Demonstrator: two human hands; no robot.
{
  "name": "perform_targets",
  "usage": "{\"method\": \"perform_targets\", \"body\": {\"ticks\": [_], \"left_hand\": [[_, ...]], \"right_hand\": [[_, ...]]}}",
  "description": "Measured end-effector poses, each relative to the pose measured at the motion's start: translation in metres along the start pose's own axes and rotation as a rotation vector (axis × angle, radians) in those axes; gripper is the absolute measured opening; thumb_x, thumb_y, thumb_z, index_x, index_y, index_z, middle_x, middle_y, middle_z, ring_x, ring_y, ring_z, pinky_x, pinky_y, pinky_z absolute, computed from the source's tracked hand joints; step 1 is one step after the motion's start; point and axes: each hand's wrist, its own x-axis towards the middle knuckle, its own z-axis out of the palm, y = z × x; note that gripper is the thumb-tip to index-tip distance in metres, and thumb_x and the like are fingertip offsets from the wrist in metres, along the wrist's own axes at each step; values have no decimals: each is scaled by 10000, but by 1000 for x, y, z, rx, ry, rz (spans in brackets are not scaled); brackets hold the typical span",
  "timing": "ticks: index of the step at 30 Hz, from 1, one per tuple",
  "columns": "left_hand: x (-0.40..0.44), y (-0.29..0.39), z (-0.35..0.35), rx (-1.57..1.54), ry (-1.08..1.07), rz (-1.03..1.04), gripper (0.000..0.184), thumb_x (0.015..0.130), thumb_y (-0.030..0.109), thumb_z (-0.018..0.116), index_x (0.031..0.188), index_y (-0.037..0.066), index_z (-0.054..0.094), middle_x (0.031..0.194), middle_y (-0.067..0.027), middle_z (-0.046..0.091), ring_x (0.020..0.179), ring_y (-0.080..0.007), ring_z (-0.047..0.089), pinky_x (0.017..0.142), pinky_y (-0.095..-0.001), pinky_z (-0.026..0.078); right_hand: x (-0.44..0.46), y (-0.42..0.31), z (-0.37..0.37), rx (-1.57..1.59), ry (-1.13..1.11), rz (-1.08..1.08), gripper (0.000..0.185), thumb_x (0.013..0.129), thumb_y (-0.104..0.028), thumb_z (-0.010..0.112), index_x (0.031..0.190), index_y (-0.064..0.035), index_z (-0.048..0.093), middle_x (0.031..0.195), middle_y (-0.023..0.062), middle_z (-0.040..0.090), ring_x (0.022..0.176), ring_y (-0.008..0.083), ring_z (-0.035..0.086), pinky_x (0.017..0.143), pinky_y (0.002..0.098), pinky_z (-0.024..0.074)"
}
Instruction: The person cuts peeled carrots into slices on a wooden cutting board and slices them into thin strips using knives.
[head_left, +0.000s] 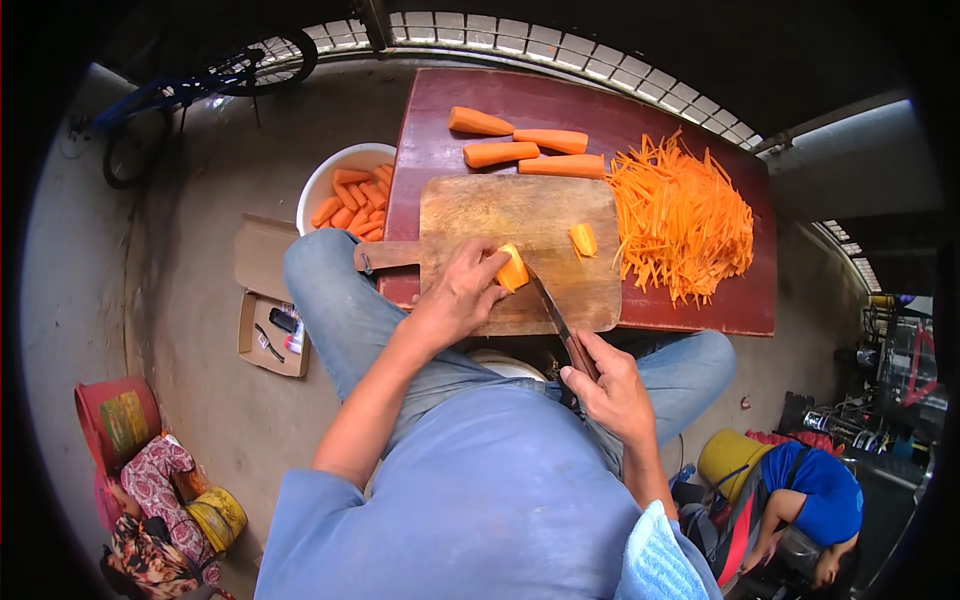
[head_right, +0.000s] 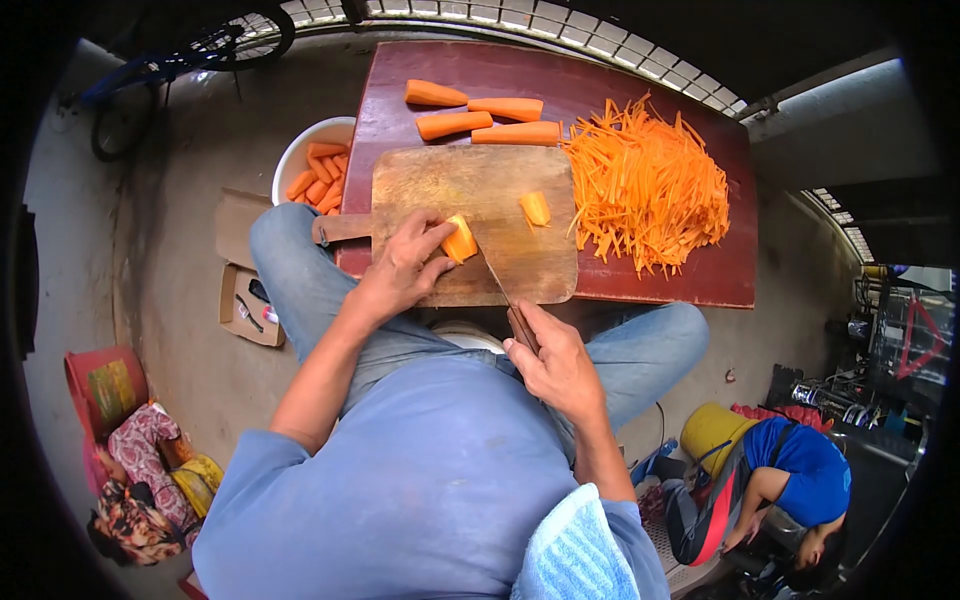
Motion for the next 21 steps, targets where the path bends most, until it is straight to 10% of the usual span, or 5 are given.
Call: {"method": "perform_targets", "body": {"ticks": [21], "left_hand": [[4,4,13,193,130,77,517,778,101,913,1269,37,763,1272,-229,675,1191,-428,643,1018,-509,555]], "right_hand": [[-4,-8,1,16,19,117,450,1097,-142,699,1502,30,604,1175,309,767,1073,465,775,927,466,590]]}}
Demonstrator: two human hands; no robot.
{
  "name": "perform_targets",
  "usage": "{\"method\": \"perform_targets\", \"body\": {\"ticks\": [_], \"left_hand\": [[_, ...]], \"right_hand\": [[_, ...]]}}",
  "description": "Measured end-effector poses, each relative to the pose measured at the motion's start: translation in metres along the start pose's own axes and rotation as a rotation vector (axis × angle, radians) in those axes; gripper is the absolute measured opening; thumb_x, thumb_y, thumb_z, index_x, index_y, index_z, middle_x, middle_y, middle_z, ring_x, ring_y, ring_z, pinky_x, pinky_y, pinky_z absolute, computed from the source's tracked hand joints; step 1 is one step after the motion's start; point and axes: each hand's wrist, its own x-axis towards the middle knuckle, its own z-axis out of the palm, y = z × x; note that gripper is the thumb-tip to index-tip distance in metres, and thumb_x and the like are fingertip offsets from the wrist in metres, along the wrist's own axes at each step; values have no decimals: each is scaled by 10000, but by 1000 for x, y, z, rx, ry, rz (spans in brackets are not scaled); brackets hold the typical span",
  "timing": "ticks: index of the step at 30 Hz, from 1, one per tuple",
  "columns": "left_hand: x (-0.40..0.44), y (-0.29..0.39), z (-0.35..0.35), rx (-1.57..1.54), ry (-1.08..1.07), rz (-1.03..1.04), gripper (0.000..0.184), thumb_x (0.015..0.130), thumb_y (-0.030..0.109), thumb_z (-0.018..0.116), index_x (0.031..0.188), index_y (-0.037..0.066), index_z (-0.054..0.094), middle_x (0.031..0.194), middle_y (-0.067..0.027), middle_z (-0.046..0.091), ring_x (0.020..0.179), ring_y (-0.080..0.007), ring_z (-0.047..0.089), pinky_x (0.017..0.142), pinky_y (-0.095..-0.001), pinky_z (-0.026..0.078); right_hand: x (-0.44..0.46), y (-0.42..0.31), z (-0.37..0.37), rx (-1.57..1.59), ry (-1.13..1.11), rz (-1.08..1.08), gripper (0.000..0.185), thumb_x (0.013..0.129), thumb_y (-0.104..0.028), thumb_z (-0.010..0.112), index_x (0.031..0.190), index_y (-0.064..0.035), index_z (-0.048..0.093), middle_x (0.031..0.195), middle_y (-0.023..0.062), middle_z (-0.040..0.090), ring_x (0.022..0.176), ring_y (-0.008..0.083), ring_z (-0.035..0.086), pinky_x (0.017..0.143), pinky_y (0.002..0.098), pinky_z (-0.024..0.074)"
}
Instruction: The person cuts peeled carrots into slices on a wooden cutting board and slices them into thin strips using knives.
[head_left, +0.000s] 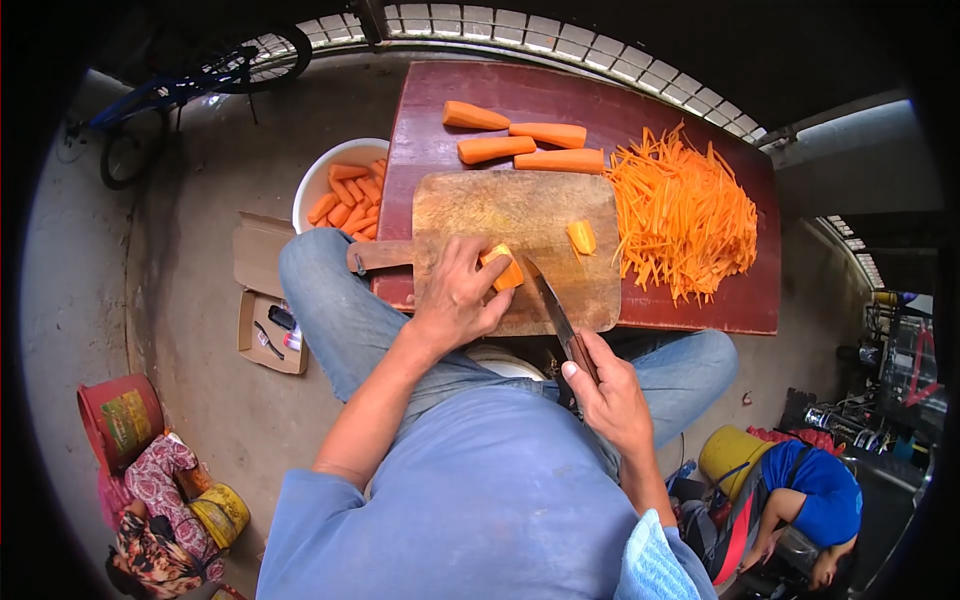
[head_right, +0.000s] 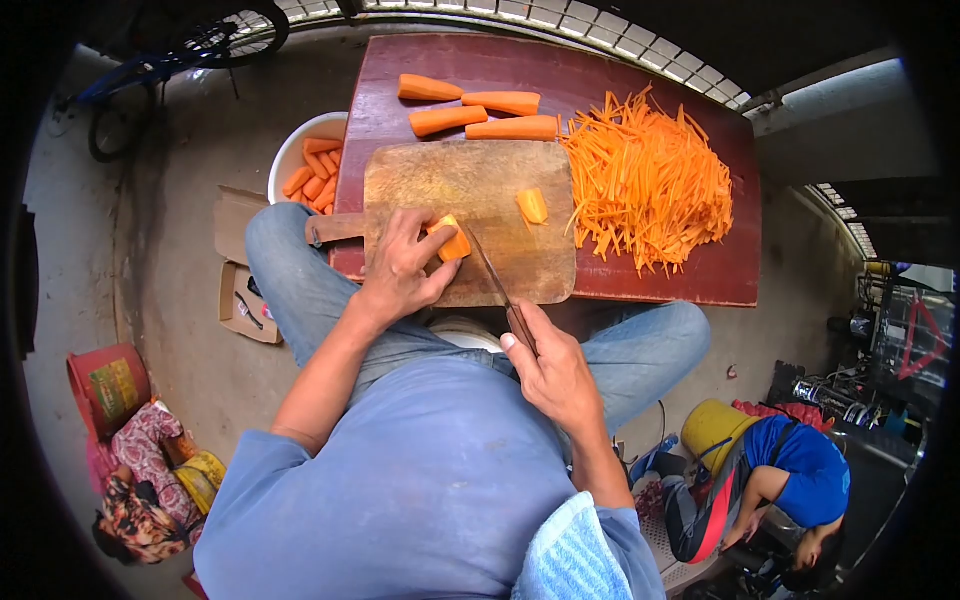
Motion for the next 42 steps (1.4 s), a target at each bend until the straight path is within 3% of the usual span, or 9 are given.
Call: {"method": "perform_targets", "body": {"ticks": [8,11,20,26,32,38,42], "left_hand": [[1,-4,4,64,-7,82,503,813,140,843,1282,21,706,1252,-207,628,1134,-415,619,961,-522,534],[0,-5,4,54,-31,83,600,785,93,887,1341,7,678,1291,-238,631,1135,-444,632,968,-540,552],[-3,-5,3,21,-48,41,550,793,86,896,1299,-22,710,1344,-239,632,1142,-450,625,989,-540,550],[-2,-6,1,5,-19,58,478,836,137,860,1260,-37,725,1329,-224,634,1185,-415,619,1021,-525,528],[-3,-5,2,30,-29,36,523,791,105,908,1264,-12,720,1329,-209,650,1177,-430,636,1010,-522,543],[-4,-8,2,-3,-12,40,546,780,115,916,1278,-4,726,1321,-197,655,1185,-418,638,1007,-525,533],[-2,-7,1,5,-30,41,491,810,135,891,1253,-14,738,1312,-198,651,1195,-404,629,1015,-517,524]], "right_hand": [[17,-3,7,-36,-12,-121,445,1115,-165,686,1503,27,581,1181,335,752,1126,547,727,938,521,579],[16,-14,3,-87,-50,-36,443,1119,-168,677,1502,34,579,1190,338,753,1147,555,721,945,537,580],[66,-10,20,-136,-11,-212,418,1095,-152,690,1470,9,600,1158,337,752,1081,563,719,896,566,576],[39,-19,6,-153,-55,-64,426,1094,-140,683,1478,16,586,1144,334,754,1064,568,720,878,561,575],[67,-16,22,-153,-13,-178,401,1089,-135,683,1456,1,593,1108,337,746,1033,568,717,864,561,573],[46,-30,10,-143,-49,-81,366,1091,-124,673,1429,-5,598,1066,336,744,1007,564,719,837,580,563],[56,-14,26,-229,13,-197,376,1089,-120,675,1441,-16,595,1058,335,742,997,562,723,828,583,564]]}}
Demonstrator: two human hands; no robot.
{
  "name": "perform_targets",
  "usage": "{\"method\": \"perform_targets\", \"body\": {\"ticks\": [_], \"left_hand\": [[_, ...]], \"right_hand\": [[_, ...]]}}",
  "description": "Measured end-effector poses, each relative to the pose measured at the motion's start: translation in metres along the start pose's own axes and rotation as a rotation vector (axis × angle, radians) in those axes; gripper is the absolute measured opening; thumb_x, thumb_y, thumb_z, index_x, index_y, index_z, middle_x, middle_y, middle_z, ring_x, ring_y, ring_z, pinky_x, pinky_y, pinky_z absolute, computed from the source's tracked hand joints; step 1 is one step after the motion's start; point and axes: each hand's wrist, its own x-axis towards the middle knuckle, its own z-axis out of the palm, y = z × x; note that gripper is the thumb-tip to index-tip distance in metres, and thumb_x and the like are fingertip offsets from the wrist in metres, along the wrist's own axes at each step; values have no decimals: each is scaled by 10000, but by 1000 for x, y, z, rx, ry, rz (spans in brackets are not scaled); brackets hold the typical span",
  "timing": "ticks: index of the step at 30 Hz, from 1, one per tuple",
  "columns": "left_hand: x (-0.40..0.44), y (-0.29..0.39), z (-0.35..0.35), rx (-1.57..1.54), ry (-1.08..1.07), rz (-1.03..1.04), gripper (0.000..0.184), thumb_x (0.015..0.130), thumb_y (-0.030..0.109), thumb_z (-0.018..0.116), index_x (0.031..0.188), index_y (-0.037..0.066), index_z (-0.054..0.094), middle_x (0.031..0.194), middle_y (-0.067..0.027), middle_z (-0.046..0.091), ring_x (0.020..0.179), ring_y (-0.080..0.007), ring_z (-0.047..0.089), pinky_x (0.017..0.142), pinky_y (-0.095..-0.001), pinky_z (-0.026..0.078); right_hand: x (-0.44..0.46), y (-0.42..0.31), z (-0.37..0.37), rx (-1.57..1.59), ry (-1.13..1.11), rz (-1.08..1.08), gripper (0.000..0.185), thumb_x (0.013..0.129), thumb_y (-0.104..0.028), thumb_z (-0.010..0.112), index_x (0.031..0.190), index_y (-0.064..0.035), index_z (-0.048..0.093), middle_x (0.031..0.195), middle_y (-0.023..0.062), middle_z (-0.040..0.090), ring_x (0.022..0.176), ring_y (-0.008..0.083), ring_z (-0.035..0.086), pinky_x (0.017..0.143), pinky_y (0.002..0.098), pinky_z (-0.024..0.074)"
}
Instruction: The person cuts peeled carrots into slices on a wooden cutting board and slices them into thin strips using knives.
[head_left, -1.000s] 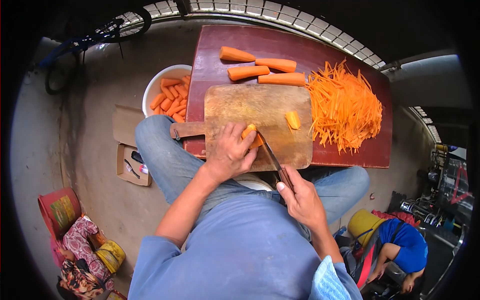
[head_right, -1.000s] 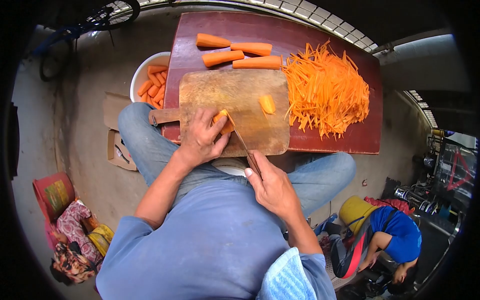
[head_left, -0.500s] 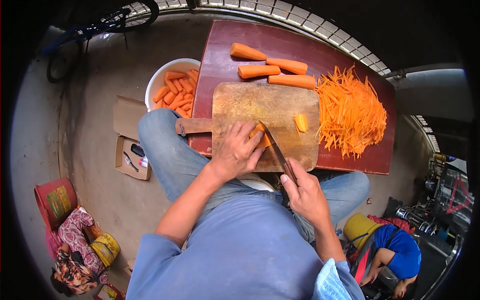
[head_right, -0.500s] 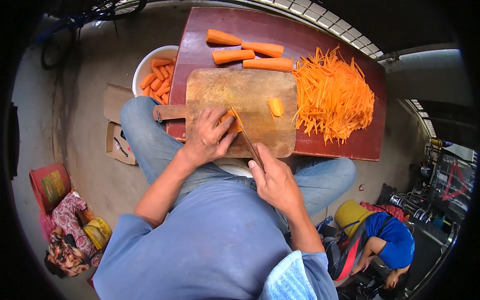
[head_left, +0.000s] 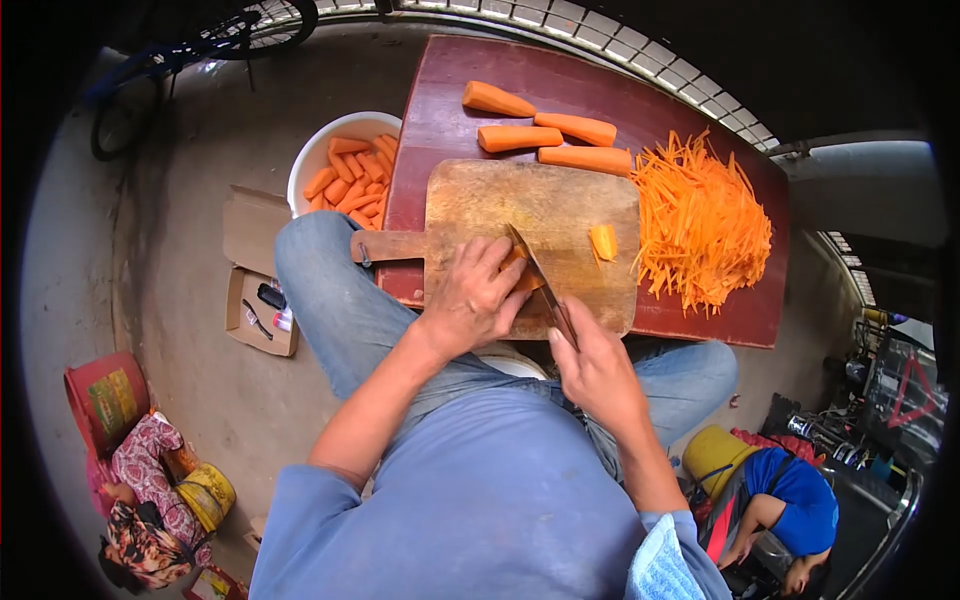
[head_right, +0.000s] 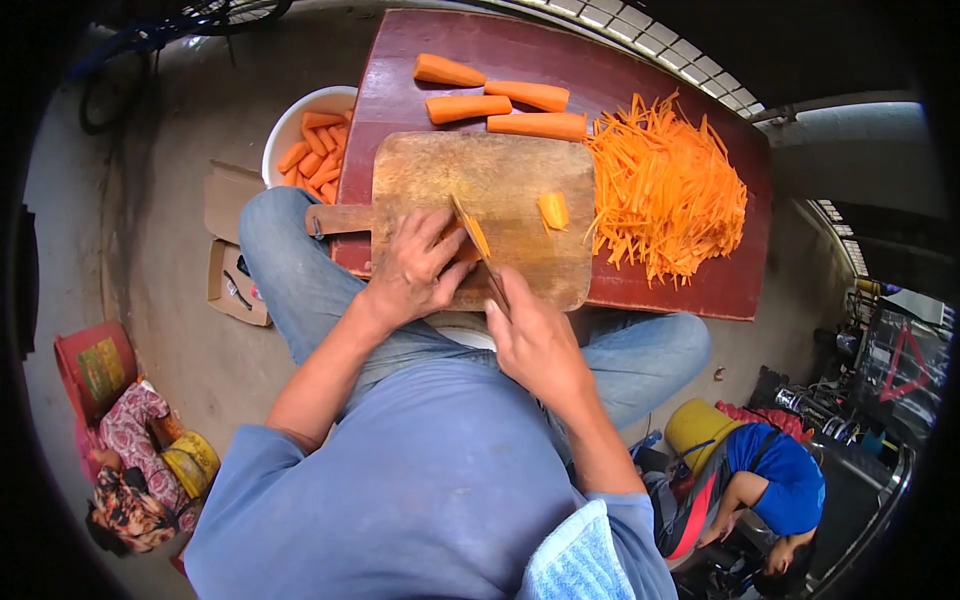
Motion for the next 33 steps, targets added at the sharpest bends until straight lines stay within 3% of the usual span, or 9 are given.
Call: {"method": "perform_targets", "body": {"ticks": [2,8,11,14,20,26,32,33], "left_hand": [[0,1,-1,11,-8,-16,516,788,121,917,1256,2,737,1326,-186,654,1184,-415,634,1019,-518,526],[-4,-2,3,-34,21,-23,532,802,110,915,1297,13,747,1315,-182,649,1181,-412,631,1023,-520,530],[-4,-3,5,-57,33,-15,514,797,93,916,1276,7,751,1312,-182,652,1181,-413,632,1025,-519,536],[-1,-2,2,-59,43,-9,486,790,81,919,1241,-6,759,1311,-192,664,1178,-419,638,1026,-516,544],[-2,-3,1,-86,53,-28,487,774,82,926,1223,-25,770,1314,-209,685,1165,-426,654,1018,-515,558],[0,-1,0,-76,30,-34,429,814,112,906,1200,-18,771,1277,-185,675,1208,-401,641,1051,-516,537],[-2,-4,1,-97,82,-23,445,770,108,936,1175,-5,793,1294,-181,710,1155,-403,674,1012,-504,560],[-2,-4,1,-88,82,-26,441,771,110,936,1173,-2,795,1292,-181,711,1152,-402,675,1009,-505,559]], "right_hand": [[12,5,8,-9,13,-49,388,1087,-126,681,1449,-19,593,1073,338,743,1004,558,727,834,580,568],[-9,-14,-17,66,-55,107,368,1089,-117,670,1431,-6,592,1068,342,743,1011,567,722,835,588,564],[-2,-3,-6,10,-34,34,365,1081,-70,668,1430,21,615,1024,262,730,917,442,746,842,444,583],[17,-4,2,53,-5,-13,366,1083,-129,683,1416,-2,603,1098,339,743,1030,566,718,845,583,567],[-8,-18,-20,72,-63,88,362,1089,-120,667,1417,9,588,1090,345,739,1043,571,708,851,593,558],[25,-4,8,9,10,-63,364,1077,-117,689,1408,6,602,1093,340,743,1035,568,711,849,586,564],[-6,-21,-21,59,-103,124,361,1084,-117,670,1416,6,599,1084,343,741,1047,573,706,845,584,564],[-7,-13,-12,43,-52,64,350,1088,-118,664,1411,0,601,1050,349,733,1025,576,706,829,583,561]]}}
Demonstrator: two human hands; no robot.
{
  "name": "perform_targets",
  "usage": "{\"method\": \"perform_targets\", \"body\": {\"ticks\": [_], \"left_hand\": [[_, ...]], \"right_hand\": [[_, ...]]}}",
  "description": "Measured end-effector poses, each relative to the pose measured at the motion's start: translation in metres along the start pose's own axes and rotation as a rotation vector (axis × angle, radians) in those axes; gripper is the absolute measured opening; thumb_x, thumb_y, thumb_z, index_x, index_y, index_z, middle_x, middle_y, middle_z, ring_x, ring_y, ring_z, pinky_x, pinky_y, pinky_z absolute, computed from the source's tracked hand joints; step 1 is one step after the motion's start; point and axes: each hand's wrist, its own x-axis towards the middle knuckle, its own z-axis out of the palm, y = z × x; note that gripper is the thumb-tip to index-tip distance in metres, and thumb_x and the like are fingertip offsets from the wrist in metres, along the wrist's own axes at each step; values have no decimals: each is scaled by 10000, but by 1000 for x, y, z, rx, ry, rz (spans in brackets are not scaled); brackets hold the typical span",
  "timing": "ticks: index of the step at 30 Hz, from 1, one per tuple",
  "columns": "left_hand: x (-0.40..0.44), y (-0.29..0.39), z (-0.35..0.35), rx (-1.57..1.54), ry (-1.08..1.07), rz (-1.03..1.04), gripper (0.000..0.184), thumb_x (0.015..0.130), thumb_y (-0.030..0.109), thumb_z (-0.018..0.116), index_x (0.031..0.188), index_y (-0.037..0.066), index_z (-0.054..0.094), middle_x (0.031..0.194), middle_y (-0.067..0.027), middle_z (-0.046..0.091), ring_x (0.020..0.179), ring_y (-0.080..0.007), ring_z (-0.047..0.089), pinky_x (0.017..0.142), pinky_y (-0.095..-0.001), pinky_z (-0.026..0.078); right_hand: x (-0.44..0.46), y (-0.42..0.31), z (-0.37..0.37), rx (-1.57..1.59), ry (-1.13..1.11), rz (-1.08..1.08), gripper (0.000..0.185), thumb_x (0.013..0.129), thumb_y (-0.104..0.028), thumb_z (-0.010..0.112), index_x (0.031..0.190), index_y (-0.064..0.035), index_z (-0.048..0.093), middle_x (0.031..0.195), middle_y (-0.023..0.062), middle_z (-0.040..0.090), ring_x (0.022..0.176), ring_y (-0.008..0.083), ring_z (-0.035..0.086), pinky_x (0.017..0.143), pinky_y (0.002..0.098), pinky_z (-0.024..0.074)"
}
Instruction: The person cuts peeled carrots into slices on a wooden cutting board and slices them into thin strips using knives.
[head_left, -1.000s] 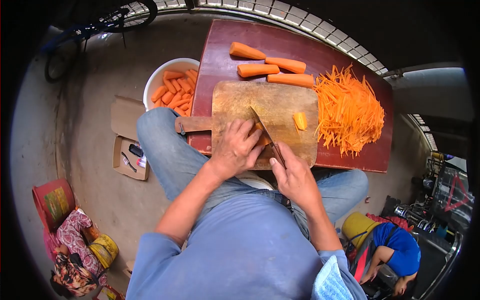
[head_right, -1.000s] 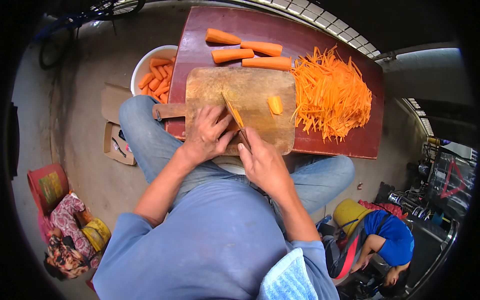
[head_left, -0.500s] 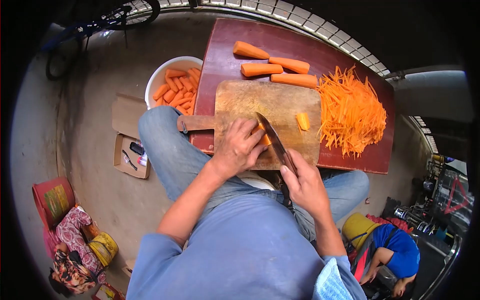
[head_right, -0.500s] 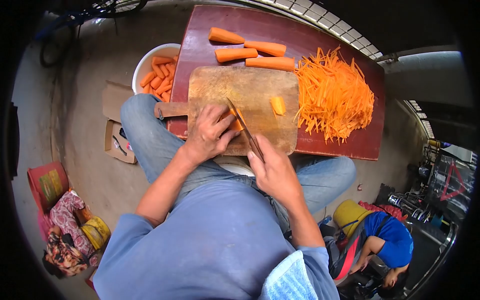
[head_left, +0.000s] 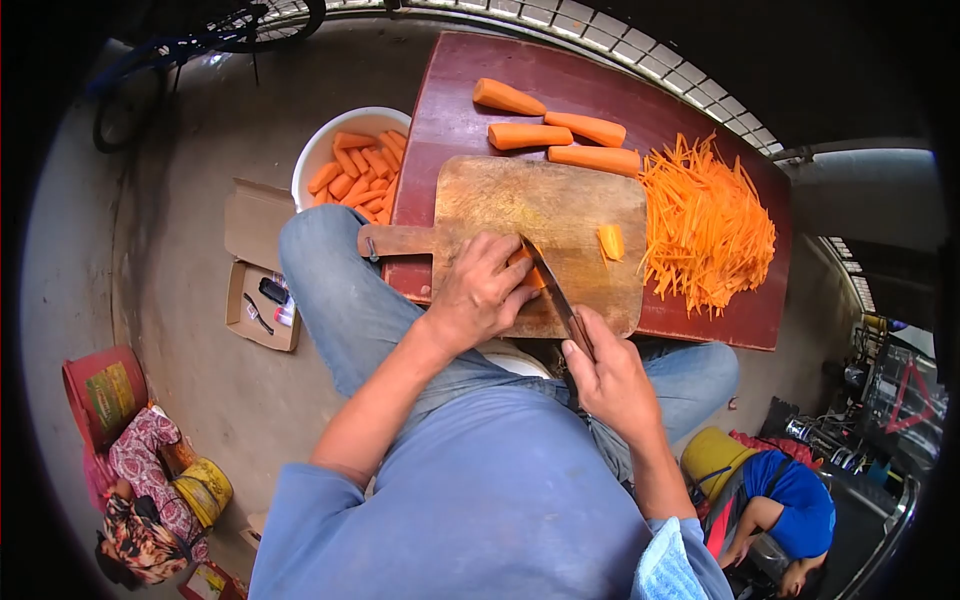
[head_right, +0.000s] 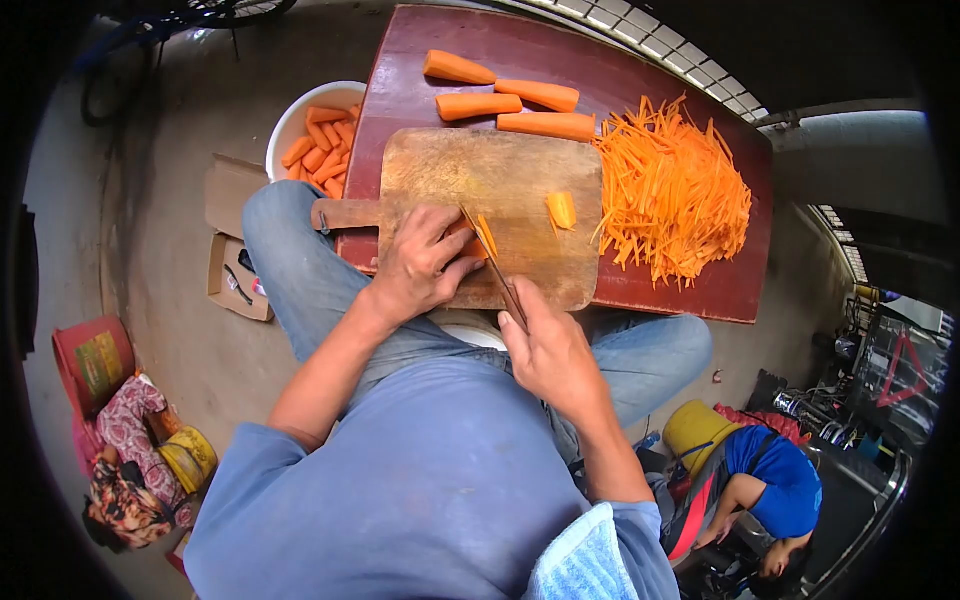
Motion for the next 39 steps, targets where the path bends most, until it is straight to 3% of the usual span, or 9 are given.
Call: {"method": "perform_targets", "body": {"ticks": [4,13,16,20,29,34,39], "left_hand": [[3,4,0,19,-5,9,429,775,125,938,1166,11,803,1285,-177,713,1146,-397,677,1000,-503,556],[0,-2,-2,45,-11,23,413,781,162,943,1144,29,798,1252,-153,708,1132,-382,676,968,-499,546],[0,0,-4,69,-47,26,414,794,141,925,1169,33,789,1254,-156,700,1142,-381,675,980,-501,541],[-4,-2,-3,83,-41,39,406,822,89,878,1212,39,776,1269,-166,685,1137,-382,670,988,-504,533],[-6,-2,-3,111,-40,-3,427,821,32,811,1244,86,799,1245,-147,648,1180,-387,625,967,-517,513],[-5,-4,-3,96,-30,11,432,821,49,821,1250,96,803,1237,-141,644,1157,-375,625,961,-511,508],[-5,-3,-3,132,-37,16,424,808,72,840,1230,99,807,1229,-128,660,1150,-362,636,964,-498,501]], "right_hand": [[37,8,16,6,60,-149,335,1086,-111,667,1398,-12,599,978,350,714,976,587,701,796,593,548],[11,-5,6,-24,-30,19,308,1086,-113,671,1367,-5,603,1041,340,727,1003,580,701,806,591,552],[42,5,17,-10,72,-174,315,1082,-122,679,1365,-4,605,1048,346,727,1012,581,702,817,597,553],[18,-8,-5,-11,-23,-6,359,1078,-119,683,1406,4,607,1061,341,743,1036,563,717,841,581,570],[39,-4,9,-18,24,-99,345,1085,-105,670,1405,2,601,1020,350,728,990,576,715,810,587,559],[10,-2,10,-28,24,-46,341,1088,-102,667,1406,2,600,1002,353,727,979,568,718,798,593,550],[43,3,16,-21,41,-119,335,1080,-111,673,1391,-6,606,999,336,726,973,567,714,798,600,544]]}}
